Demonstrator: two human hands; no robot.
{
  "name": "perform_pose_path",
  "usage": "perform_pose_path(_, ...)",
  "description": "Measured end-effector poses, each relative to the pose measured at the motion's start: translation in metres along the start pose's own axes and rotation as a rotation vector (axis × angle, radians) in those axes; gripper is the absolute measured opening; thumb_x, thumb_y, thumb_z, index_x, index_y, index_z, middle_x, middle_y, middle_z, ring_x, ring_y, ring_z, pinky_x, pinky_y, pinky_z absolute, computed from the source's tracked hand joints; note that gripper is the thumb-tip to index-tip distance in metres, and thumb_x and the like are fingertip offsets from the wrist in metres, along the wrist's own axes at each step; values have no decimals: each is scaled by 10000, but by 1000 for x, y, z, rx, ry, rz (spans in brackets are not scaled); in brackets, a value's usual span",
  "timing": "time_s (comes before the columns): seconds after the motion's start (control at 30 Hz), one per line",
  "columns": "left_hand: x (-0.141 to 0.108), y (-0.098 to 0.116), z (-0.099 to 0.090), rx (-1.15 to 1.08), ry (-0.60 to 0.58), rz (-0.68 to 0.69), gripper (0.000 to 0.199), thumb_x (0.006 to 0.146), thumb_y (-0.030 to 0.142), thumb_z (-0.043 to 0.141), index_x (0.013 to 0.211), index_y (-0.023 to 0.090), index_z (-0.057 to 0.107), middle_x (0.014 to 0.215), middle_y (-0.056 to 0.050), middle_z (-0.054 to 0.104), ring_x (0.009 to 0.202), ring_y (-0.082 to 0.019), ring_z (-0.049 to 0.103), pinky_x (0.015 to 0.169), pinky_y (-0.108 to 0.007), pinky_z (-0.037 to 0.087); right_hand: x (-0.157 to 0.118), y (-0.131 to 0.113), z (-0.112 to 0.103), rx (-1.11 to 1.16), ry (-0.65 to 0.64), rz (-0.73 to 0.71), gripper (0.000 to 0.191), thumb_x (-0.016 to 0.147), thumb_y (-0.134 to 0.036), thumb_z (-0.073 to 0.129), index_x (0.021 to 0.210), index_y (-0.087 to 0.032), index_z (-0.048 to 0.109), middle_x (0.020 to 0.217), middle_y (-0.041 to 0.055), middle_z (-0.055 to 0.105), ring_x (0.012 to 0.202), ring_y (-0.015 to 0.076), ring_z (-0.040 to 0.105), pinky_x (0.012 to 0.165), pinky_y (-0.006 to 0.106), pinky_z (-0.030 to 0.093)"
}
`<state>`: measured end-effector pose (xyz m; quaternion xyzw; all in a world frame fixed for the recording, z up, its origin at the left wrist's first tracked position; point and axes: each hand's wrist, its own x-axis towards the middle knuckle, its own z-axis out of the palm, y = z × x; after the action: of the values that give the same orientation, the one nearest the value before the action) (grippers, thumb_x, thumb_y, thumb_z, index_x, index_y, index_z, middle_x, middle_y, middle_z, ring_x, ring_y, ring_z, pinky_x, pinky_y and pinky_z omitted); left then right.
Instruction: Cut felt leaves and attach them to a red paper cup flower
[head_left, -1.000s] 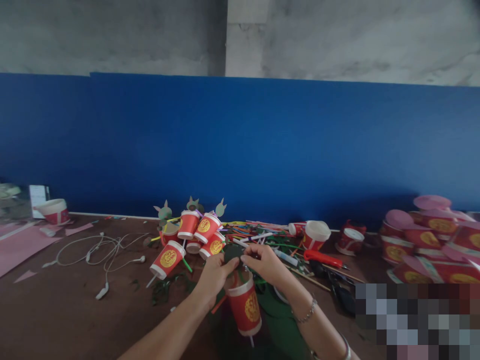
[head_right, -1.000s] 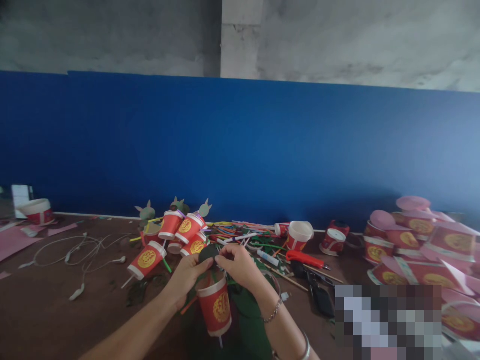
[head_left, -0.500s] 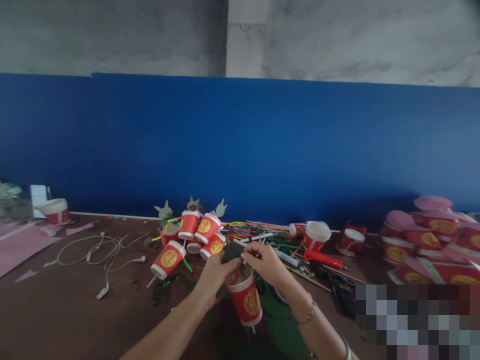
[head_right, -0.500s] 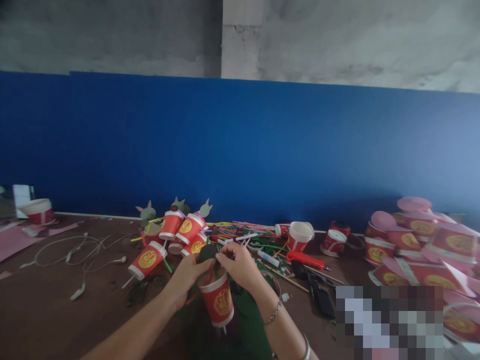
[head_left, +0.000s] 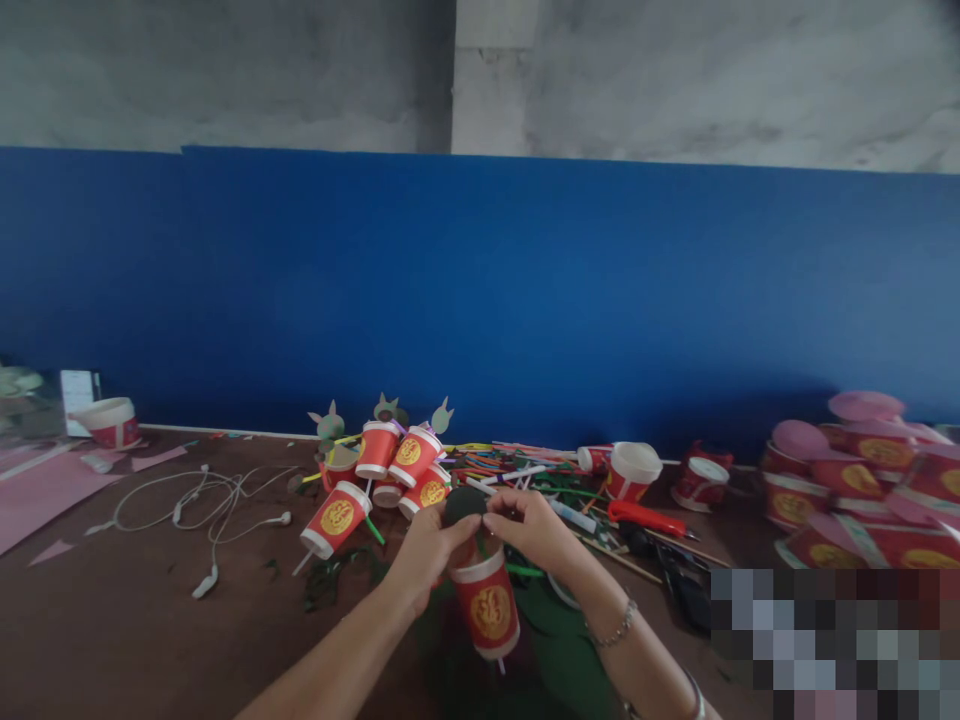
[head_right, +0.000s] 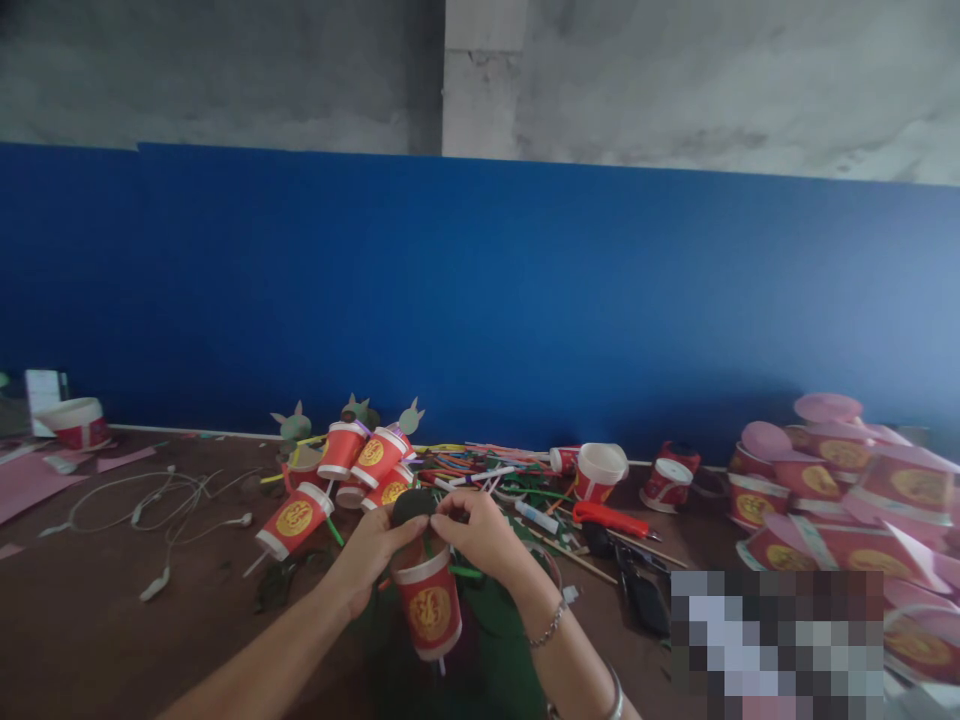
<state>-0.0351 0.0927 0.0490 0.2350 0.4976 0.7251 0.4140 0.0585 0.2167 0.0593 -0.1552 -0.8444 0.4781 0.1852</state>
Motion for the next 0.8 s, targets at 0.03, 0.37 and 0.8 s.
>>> perform_pose_path(0.03,0,1,0,9,0,-23,347,552,316,789,820,117,693,612,-36,682,545,-155,595,560,-253,442,0,0,0,10,-1,9,111,706,-222,544,634,-146,582,536,-31,520,503,83,427,484,197,327)
perform_pose_path(0.37,2,-1,-1,24,16,-13,298,571,348,772,732,108,699,635,-44,686,572,-142,585,571,-234,426,0,0,-1,5,10,9,117,698,-220,526,607,-150,549,536,-35,506,511,86,423,486,197,320)
perform_pose_path(0.8,4,-5,-4,21,37,16,303,549,353,783,703,105,706,607,-43,669,571,-146,570,588,-250,411,-1,-2,-1,-9,0,-11,129,714,-220,524,610,-149,547,532,-40,479,508,83,395,487,199,311)
